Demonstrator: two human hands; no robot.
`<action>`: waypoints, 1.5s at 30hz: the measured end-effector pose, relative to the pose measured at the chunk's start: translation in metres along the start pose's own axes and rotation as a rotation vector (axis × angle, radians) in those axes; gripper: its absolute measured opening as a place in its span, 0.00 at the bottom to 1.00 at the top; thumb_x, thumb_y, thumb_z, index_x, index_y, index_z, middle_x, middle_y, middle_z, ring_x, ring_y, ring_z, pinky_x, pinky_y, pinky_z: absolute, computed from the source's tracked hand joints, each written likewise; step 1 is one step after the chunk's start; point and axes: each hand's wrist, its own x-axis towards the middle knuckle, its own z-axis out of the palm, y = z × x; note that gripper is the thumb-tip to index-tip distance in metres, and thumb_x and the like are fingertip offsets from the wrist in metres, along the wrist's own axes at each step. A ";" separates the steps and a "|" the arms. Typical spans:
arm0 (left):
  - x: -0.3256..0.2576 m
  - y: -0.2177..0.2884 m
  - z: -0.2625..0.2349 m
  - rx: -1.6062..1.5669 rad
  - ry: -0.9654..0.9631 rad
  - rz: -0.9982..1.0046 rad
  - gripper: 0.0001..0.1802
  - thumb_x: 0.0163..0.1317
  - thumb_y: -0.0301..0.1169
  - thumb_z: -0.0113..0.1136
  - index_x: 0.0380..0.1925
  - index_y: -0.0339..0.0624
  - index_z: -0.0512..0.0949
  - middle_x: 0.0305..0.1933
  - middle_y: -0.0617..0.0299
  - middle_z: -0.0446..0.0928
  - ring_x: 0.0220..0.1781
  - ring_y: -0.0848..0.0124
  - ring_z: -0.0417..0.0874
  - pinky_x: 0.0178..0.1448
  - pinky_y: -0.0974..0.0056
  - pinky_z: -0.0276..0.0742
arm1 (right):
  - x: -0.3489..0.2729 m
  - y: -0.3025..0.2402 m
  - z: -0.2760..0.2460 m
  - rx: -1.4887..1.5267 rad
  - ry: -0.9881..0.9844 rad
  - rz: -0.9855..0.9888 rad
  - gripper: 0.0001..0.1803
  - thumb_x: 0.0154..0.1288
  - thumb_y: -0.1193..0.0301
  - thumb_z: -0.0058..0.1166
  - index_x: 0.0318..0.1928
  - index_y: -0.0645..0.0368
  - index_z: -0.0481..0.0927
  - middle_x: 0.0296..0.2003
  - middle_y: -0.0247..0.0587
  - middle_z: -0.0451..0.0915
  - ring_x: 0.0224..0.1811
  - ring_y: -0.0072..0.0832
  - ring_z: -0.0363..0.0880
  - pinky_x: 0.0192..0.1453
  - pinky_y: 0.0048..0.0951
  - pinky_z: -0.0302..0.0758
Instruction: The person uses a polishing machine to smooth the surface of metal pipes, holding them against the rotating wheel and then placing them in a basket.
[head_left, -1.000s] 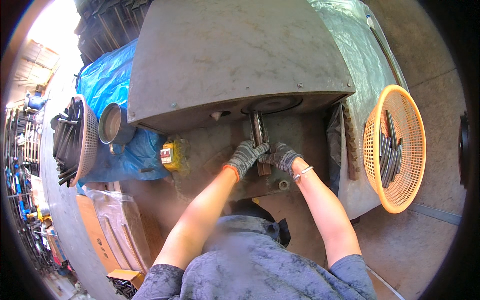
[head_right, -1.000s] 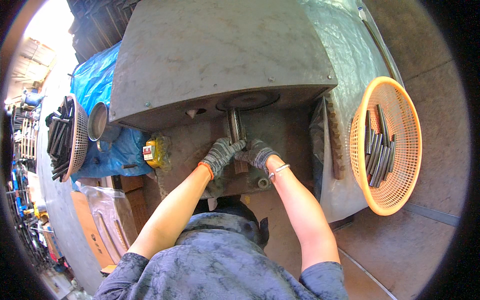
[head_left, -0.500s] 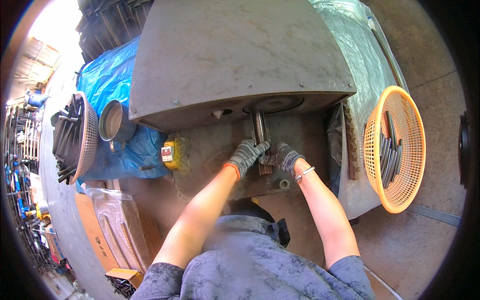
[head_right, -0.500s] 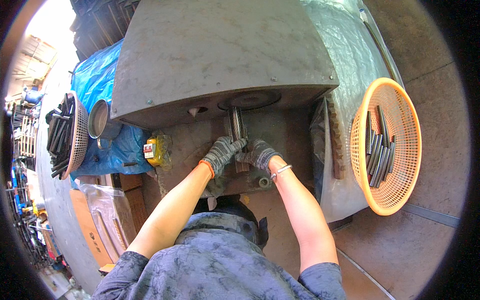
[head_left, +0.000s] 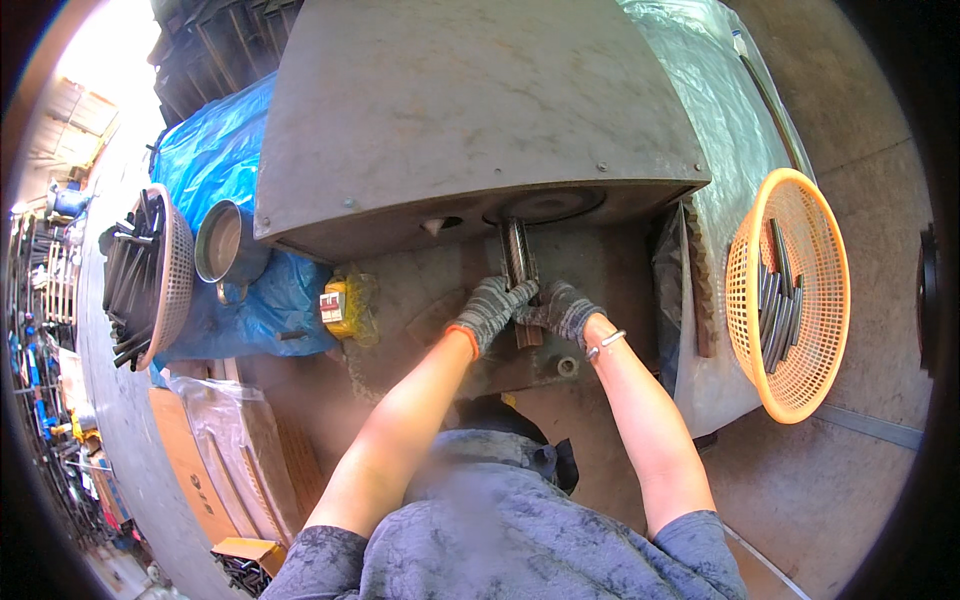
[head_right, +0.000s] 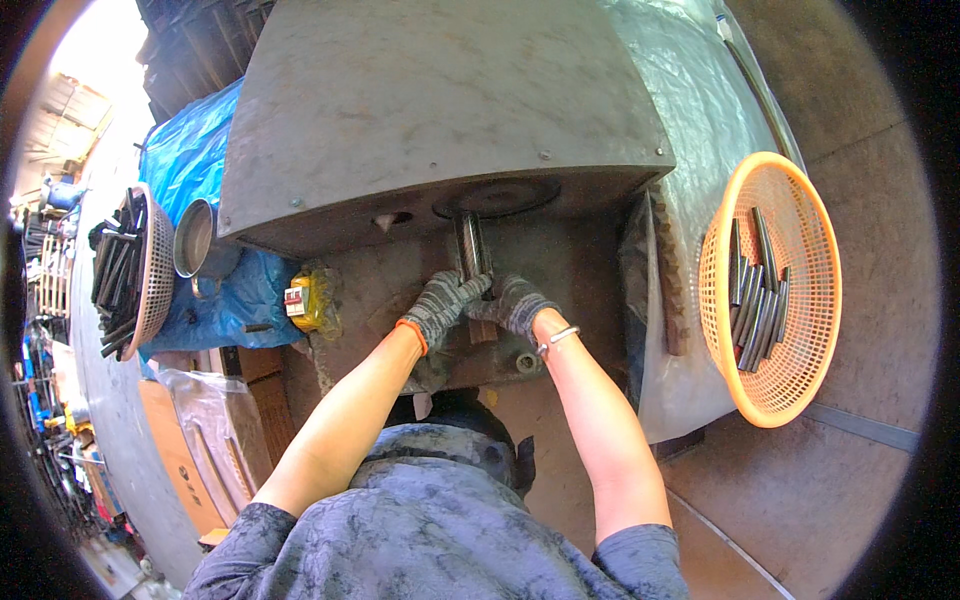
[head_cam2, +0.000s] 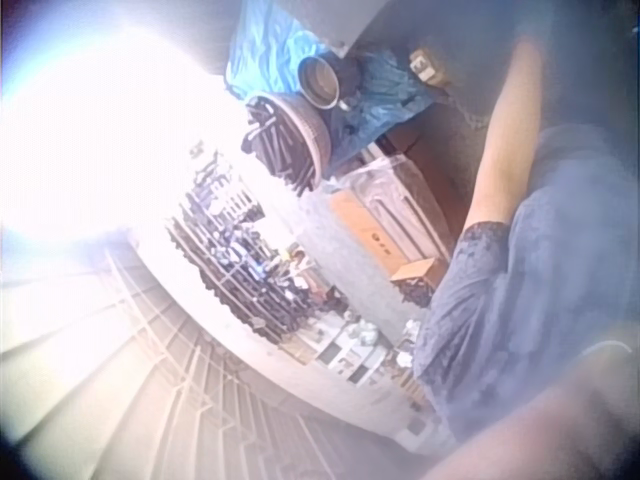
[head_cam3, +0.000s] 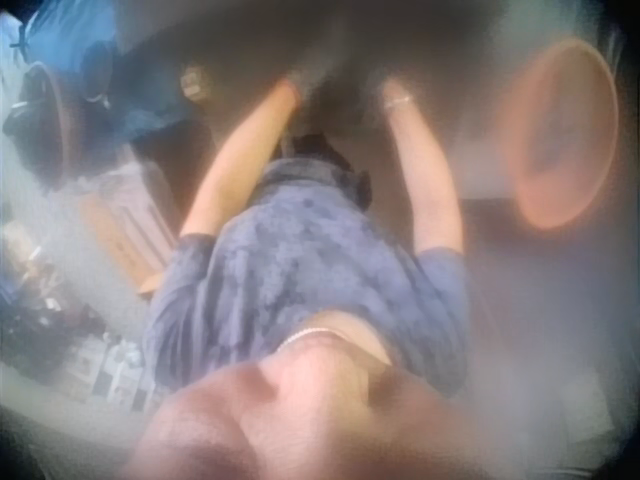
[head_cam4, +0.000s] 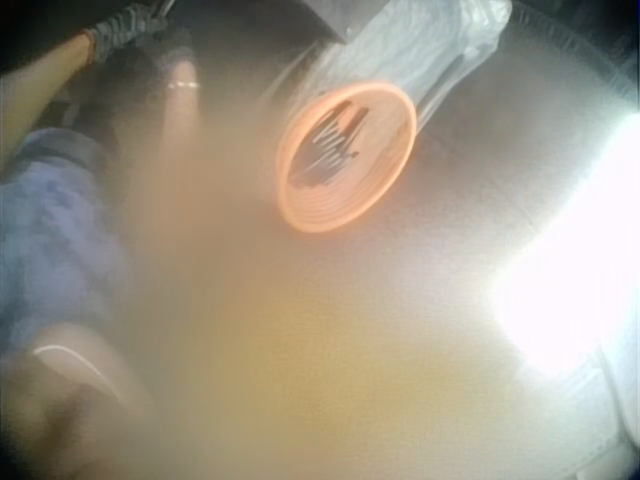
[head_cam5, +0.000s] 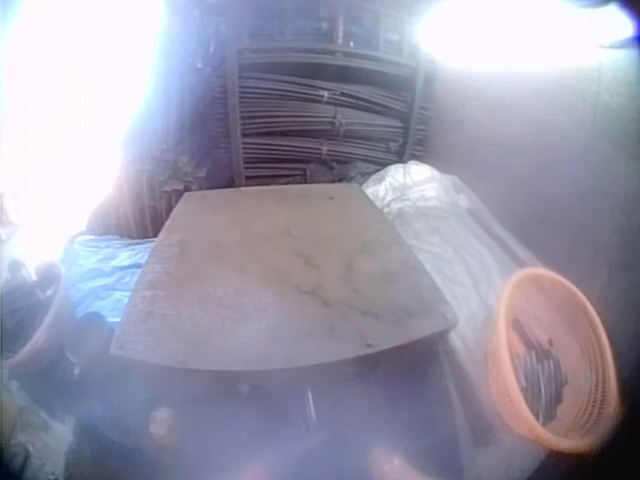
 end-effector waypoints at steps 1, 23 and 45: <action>-0.002 0.000 0.000 -0.013 0.006 0.014 0.27 0.55 0.52 0.66 0.25 0.35 0.75 0.22 0.58 0.70 0.26 0.67 0.68 0.33 0.59 0.69 | -0.002 -0.003 -0.001 -0.015 -0.021 0.009 0.23 0.55 0.62 0.66 0.48 0.62 0.79 0.41 0.50 0.83 0.40 0.39 0.79 0.49 0.34 0.75; 0.011 -0.012 0.002 0.116 0.034 -0.072 0.27 0.54 0.52 0.66 0.28 0.34 0.77 0.25 0.57 0.74 0.27 0.68 0.71 0.31 0.61 0.70 | -0.009 -0.010 -0.003 0.078 -0.005 -0.062 0.24 0.53 0.65 0.68 0.47 0.64 0.79 0.40 0.49 0.83 0.40 0.32 0.79 0.48 0.31 0.75; 0.013 -0.010 0.002 0.061 -0.003 -0.073 0.27 0.55 0.52 0.66 0.28 0.34 0.75 0.25 0.58 0.72 0.27 0.68 0.70 0.32 0.60 0.70 | 0.004 0.024 0.005 0.176 0.009 -0.118 0.22 0.54 0.61 0.67 0.44 0.63 0.82 0.37 0.53 0.83 0.38 0.38 0.80 0.46 0.33 0.75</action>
